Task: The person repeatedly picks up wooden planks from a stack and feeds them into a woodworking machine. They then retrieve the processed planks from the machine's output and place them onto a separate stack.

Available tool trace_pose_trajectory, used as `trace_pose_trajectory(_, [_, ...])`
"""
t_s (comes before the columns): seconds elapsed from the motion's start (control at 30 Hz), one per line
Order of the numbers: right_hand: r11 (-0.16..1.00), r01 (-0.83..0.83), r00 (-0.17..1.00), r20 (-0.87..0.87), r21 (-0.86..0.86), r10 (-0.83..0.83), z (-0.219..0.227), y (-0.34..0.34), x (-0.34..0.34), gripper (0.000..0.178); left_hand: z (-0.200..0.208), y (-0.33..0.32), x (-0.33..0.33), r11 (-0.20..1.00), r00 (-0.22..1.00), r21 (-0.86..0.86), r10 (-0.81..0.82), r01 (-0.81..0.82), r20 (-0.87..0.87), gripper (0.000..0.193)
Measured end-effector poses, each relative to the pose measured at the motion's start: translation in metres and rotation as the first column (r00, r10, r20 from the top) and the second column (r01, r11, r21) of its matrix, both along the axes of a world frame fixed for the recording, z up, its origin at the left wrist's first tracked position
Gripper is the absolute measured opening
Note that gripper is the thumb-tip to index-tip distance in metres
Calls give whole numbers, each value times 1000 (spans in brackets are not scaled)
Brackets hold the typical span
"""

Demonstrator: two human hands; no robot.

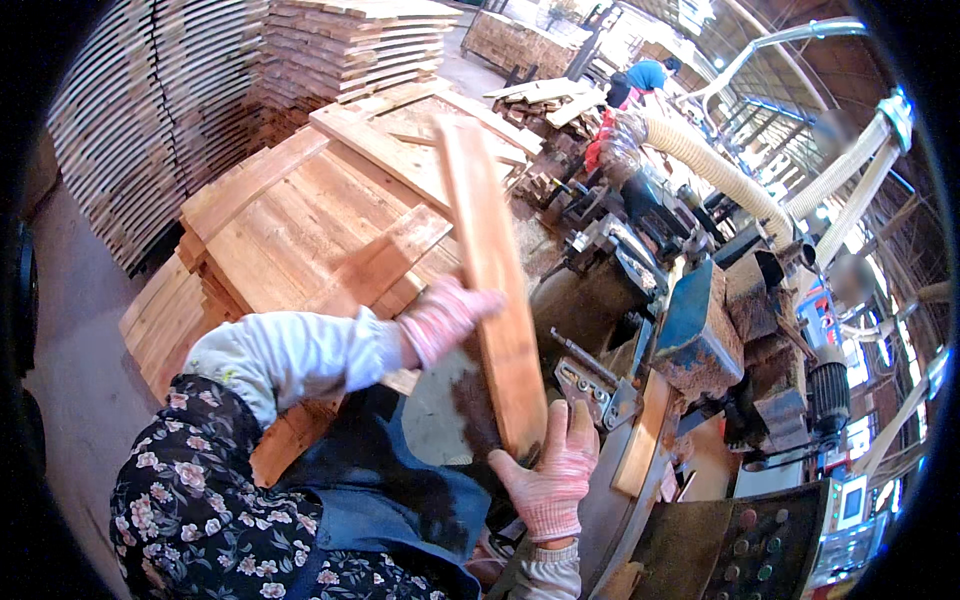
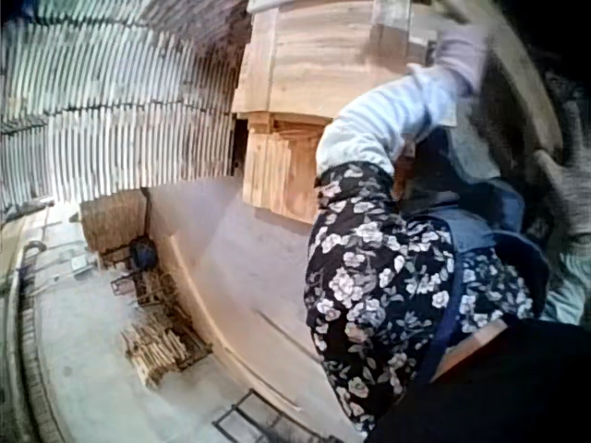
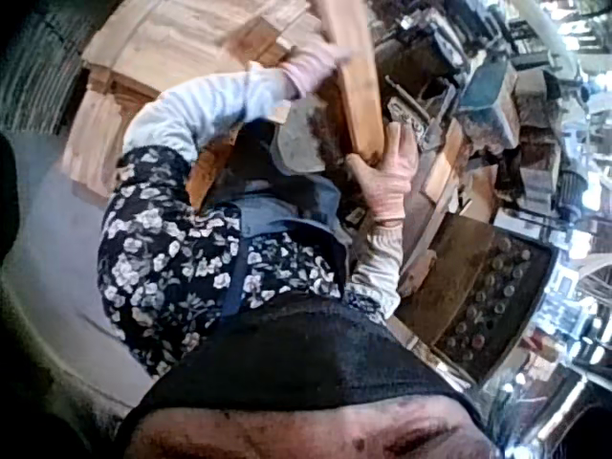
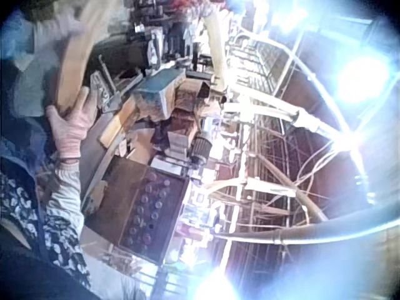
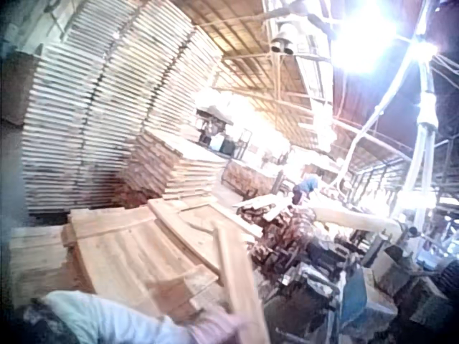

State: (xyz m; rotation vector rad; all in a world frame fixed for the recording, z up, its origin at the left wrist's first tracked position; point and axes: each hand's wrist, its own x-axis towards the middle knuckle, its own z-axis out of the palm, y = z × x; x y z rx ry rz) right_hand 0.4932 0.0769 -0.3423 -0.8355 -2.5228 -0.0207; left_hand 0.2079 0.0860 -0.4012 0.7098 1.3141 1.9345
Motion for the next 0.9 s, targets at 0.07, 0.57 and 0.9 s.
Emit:
trace_pose_trajectory(0.07, [995, 65, 992, 103, 75, -73, 6, -17, 0, 99, 16, 1, 59, 991, 988, 91, -103, 93, 112, 44])
trace_pose_trajectory(0.57, [518, 854, 498, 356, -44, -791, -53, -222, 249, 95, 48, 98, -49, 975, 123, -158, -178, 156, -976, 54])
trace_pose_trajectory(0.9, [482, 778, 356, -350, -402, -866, -87, -47, 209, 96, 43, 31, -332, 696, -108, -507, -635, -508, -765, 113])
